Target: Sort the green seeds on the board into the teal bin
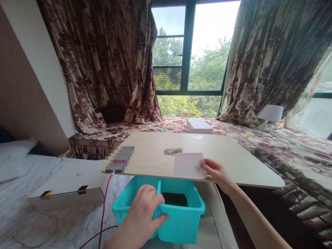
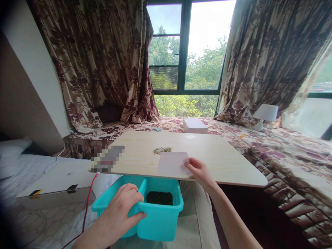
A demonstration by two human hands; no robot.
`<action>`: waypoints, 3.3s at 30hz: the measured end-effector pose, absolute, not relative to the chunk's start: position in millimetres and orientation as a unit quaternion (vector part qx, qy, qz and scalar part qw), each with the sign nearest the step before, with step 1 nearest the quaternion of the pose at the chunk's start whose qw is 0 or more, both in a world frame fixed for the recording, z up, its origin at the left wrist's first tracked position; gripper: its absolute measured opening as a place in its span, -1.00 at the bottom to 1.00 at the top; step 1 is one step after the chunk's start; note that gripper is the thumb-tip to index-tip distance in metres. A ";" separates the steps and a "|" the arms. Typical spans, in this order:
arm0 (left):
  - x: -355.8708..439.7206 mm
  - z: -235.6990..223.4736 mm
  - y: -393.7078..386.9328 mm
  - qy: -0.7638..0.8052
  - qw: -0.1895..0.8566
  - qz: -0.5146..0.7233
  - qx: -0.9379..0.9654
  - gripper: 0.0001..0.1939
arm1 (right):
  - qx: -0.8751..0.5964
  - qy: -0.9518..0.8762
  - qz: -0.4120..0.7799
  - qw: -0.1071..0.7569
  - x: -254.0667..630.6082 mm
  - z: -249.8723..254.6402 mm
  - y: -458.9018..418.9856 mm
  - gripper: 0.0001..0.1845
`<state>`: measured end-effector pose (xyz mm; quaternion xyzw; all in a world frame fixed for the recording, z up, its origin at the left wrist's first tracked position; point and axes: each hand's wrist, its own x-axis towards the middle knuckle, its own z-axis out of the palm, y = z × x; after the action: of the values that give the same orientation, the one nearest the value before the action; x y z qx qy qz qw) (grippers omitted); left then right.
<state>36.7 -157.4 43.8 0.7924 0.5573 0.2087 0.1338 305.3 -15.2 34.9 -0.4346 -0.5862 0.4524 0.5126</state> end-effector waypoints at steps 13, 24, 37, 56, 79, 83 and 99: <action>81.4 43.7 -151.0 0.487 0.099 0.221 0.839 -0.72 | -0.551 -0.509 0.312 0.583 331.3 35.0 8.7 -0.66; 98.9 44.4 -146.1 0.486 0.075 0.203 0.846 -0.73 | -0.565 -0.542 0.301 0.544 319.0 31.7 3.7 -0.66; 101.0 50.3 -147.1 0.493 0.086 0.191 0.844 -0.77 | -0.448 -0.614 0.417 0.498 294.2 26.2 -26.7 -0.63; 98.7 46.3 -147.6 0.486 0.082 0.204 0.846 -0.75 | -0.420 -0.641 0.414 0.491 273.7 32.4 -21.1 -0.59; 47.3 35.1 -155.3 0.536 0.111 0.240 0.802 -0.83 | -0.484 -0.581 0.305 0.579 303.8 38.9 17.6 -0.67; 47.0 37.6 -156.0 0.551 0.116 0.237 0.792 -0.83 | -0.473 -0.588 0.317 0.574 303.9 40.5 15.5 -0.69; 41.2 41.7 -157.9 0.564 0.126 0.225 0.784 -0.84 | -0.486 -0.575 0.318 0.576 306.2 37.8 11.4 -0.74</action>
<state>41.2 -157.9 41.7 0.7845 0.5641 0.2247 0.1260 306.2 11.4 37.8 -0.4865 -0.5749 0.3176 0.5762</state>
